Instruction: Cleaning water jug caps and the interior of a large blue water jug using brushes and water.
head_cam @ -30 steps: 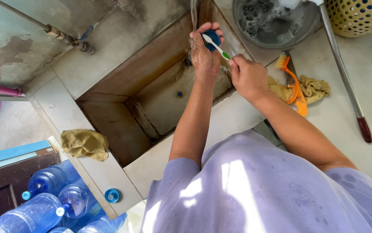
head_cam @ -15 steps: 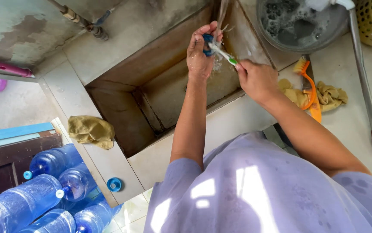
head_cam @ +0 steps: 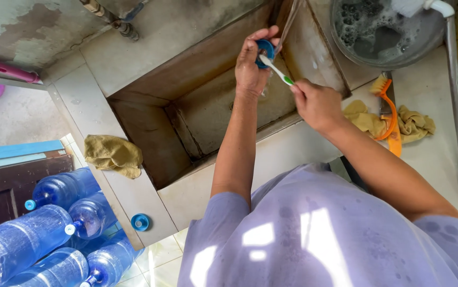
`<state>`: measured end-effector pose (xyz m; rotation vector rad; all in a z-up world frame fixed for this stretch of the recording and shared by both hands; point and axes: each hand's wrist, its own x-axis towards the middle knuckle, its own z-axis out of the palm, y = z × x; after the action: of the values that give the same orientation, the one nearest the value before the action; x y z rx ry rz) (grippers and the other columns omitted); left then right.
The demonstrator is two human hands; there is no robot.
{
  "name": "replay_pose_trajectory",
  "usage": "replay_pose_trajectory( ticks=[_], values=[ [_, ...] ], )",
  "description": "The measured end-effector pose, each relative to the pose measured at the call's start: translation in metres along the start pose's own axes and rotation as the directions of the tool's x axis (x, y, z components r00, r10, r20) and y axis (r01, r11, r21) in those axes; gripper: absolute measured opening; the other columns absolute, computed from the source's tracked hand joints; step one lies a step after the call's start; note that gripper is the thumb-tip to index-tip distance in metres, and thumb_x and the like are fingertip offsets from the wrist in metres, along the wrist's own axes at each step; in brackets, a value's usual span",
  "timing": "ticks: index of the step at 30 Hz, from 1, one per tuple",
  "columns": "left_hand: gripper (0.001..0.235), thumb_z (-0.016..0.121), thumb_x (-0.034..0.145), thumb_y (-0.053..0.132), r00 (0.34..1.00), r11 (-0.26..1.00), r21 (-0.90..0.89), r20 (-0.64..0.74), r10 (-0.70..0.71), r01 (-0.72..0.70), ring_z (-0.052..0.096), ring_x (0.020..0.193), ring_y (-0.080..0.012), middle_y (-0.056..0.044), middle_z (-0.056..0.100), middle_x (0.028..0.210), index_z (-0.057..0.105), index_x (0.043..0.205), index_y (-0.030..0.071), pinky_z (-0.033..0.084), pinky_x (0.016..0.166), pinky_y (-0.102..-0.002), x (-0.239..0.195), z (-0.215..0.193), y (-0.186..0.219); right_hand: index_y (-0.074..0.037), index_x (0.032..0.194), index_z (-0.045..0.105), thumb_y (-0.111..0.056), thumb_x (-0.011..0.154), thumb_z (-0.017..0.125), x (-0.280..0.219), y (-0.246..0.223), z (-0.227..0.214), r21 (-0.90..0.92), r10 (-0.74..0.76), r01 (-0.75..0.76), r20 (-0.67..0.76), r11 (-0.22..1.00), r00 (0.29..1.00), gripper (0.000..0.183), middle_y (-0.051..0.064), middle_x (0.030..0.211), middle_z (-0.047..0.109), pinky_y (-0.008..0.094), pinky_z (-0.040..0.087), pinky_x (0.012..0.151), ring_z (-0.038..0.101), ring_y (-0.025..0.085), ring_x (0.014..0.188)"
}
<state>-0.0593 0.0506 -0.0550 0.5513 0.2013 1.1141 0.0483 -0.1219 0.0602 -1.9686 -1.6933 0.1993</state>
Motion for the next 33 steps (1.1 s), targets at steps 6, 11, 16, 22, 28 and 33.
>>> replay_pose_trajectory(
  ticks=[6,11,16,22,28,33],
  values=[
    [0.054,0.047,0.112,0.048,0.988,0.987,-0.047,-0.012,-0.153,0.153,0.066,0.101,-0.0272,-0.018,0.068,0.129,0.062,0.127,-0.002,0.055,0.091,-0.044,0.009,0.0,-0.031,-0.011,0.103,0.071,-0.025,0.109,0.066,0.004,0.006,-0.025,0.086,0.085,-0.082,-0.033,0.993,0.996,0.015,0.014,0.072,0.065,0.045,0.05,0.058,0.065,0.037,0.064],
    [0.074,0.035,0.107,0.068,0.982,0.977,-0.105,-0.013,-0.186,0.184,0.067,0.094,-0.0279,-0.02,0.07,0.118,0.062,0.119,0.0,0.055,0.087,-0.045,0.028,-0.003,-0.044,-0.011,0.101,0.072,-0.025,0.106,0.067,-0.007,0.025,-0.037,-0.037,0.109,-0.108,0.051,0.993,0.993,0.015,0.013,0.07,0.067,0.045,0.049,0.055,0.064,0.035,0.058],
    [0.085,0.031,0.1,0.076,0.961,0.963,-0.018,-0.046,-0.271,0.271,0.066,0.094,-0.0282,-0.021,0.071,0.118,0.064,0.115,-0.001,0.056,0.091,-0.046,0.018,0.011,-0.028,-0.012,0.107,0.073,-0.025,0.108,0.068,-0.004,0.02,-0.056,0.055,0.131,-0.128,-0.041,0.99,0.991,0.014,0.015,0.076,0.067,0.044,0.05,0.059,0.065,0.035,0.065],
    [0.095,0.029,0.095,0.081,0.955,0.955,-0.032,-0.02,-0.297,0.296,0.067,0.092,-0.027,-0.02,0.072,0.118,0.066,0.117,-0.004,0.056,0.09,-0.045,0.017,0.016,-0.027,-0.013,0.102,0.073,-0.028,0.109,0.069,-0.014,0.046,-0.016,-0.046,0.061,-0.058,0.067,0.997,0.996,0.018,0.011,0.075,0.069,0.044,0.049,0.061,0.066,0.035,0.068],
    [0.095,0.027,0.096,0.079,0.931,0.936,0.026,-0.111,-0.347,0.352,0.067,0.095,-0.0273,-0.021,0.071,0.123,0.067,0.117,-0.004,0.058,0.093,-0.045,0.012,0.007,-0.019,-0.014,0.111,0.076,-0.021,0.108,0.068,-0.014,0.087,-0.062,0.09,0.21,-0.206,-0.042,0.975,0.977,0.011,0.009,0.081,0.069,0.039,0.051,0.06,0.064,0.027,0.061],
    [0.098,0.025,0.098,0.079,0.94,0.939,-0.05,-0.008,-0.34,0.339,0.069,0.095,-0.0293,-0.023,0.07,0.123,0.068,0.114,-0.007,0.058,0.094,-0.046,0.012,0.003,-0.031,-0.007,0.129,0.075,-0.008,0.103,0.069,0.008,0.15,-0.06,-0.17,0.189,-0.248,-0.3,0.954,0.935,0.026,0.023,0.122,0.067,0.043,0.052,0.093,0.066,0.036,0.11]
  ],
)
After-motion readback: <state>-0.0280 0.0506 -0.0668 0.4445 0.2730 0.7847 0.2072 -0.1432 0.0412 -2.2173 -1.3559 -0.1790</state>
